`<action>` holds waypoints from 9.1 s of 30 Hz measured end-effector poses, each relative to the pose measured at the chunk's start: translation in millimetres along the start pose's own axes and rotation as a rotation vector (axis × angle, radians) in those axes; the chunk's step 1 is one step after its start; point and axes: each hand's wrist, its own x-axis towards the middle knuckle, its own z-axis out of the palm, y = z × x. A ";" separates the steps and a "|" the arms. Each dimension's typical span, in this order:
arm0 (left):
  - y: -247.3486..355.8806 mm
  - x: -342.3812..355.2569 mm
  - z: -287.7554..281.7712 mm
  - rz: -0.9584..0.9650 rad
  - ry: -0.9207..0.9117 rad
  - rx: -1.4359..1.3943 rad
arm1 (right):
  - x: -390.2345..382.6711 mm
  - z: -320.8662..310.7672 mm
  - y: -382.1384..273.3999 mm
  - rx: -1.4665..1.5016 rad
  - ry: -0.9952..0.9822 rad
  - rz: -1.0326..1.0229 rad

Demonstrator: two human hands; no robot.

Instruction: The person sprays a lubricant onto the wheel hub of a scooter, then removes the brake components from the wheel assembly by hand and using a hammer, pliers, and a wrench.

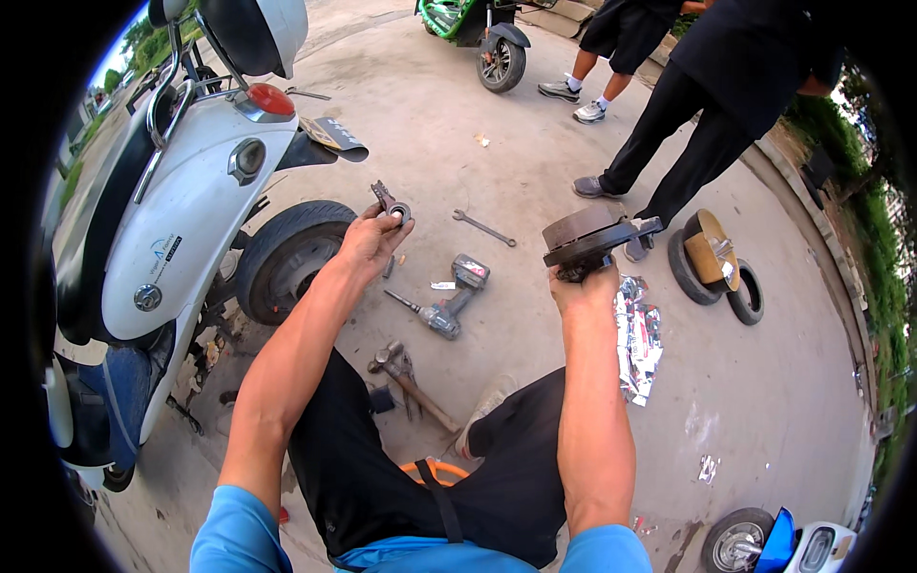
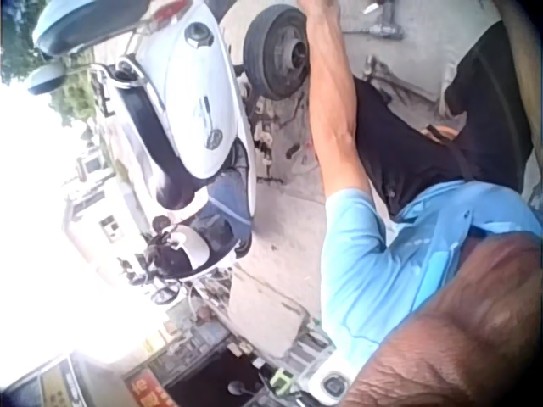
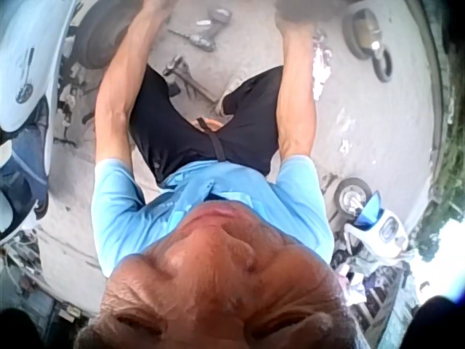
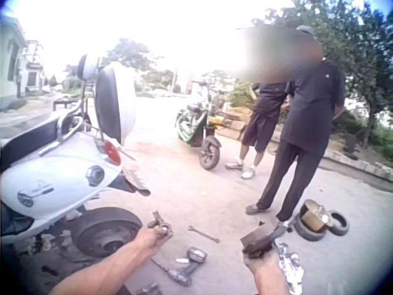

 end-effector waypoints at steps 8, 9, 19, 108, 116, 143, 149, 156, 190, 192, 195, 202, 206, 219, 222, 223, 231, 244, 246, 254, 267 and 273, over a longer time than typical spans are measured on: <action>2.6 1.8 -20.1 -0.019 -0.079 0.050 | 8.8 2.5 21.7 0.022 -0.095 0.018; -0.4 0.1 -15.6 -0.054 -0.070 0.106 | 10.6 2.0 15.5 0.060 -0.061 0.011; -10.6 5.1 -56.6 -0.280 -0.101 0.786 | -13.1 12.8 19.5 0.002 -0.093 -0.129; 23.8 -82.2 10.8 0.686 -0.194 0.635 | -55.9 6.4 91.1 -0.656 -0.409 0.215; 34.3 -96.3 10.8 1.452 -0.157 1.250 | -58.1 5.1 96.4 -0.684 -0.444 0.094; -6.0 -104.1 17.8 0.934 -0.509 1.424 | -26.0 -5.5 110.4 -1.236 -0.462 -0.667; 2.6 -102.9 13.2 0.657 -0.554 1.328 | -3.3 -9.1 113.4 -1.236 -0.529 -0.739; 15.0 -96.3 -5.6 0.486 -0.639 1.077 | -6.7 1.3 106.4 -1.147 -0.479 -0.562; 3.7 -20.9 -26.3 0.442 0.012 0.358 | -37.7 8.1 64.6 -0.626 -0.364 -0.258; 16.7 -10.9 -33.3 0.359 0.083 0.147 | -41.8 10.3 56.8 -0.514 -0.272 -0.186; 42.7 -10.7 -23.4 0.368 0.170 -0.002 | -37.0 8.6 55.8 -0.466 -0.173 -0.193; 14.3 -118.9 110.9 0.513 -0.704 0.343 | -24.2 -3.8 70.0 -0.482 -0.119 -0.130; 2.0 -73.0 66.5 0.803 -0.459 1.060 | -29.1 5.6 84.4 -0.398 -0.194 -0.099; -13.5 -56.4 40.9 0.405 -0.290 0.788 | -32.3 8.2 81.3 -0.619 -0.274 -0.157; 15.3 -53.0 26.0 0.298 -0.279 0.239 | -32.7 10.4 81.6 -0.647 -0.216 -0.178; 26.2 -42.7 8.9 0.340 -0.362 0.067 | -33.4 11.7 83.5 -0.674 -0.179 -0.193; 2.0 -96.1 -0.3 0.175 -0.741 1.519 | -37.1 -2.7 69.9 -1.045 -0.343 -0.733; 46.6 -89.2 8.8 -0.030 -0.478 0.508 | -63.9 9.7 73.9 -1.336 -0.939 -1.513; 47.8 -96.6 18.4 -0.133 -0.583 0.240 | -69.0 12.2 73.3 -1.405 -1.049 -1.602; 63.9 -91.3 12.1 -0.020 -0.336 0.663 | -55.6 25.6 40.0 -1.768 -1.246 -1.222; -36.7 -42.7 -170.0 -0.503 -0.220 0.996 | 199.2 -150.3 157.4 -2.337 -1.609 -0.995; -126.1 -41.6 -236.0 -0.582 0.083 0.628 | 267.6 -190.7 233.2 -2.245 -1.624 -1.192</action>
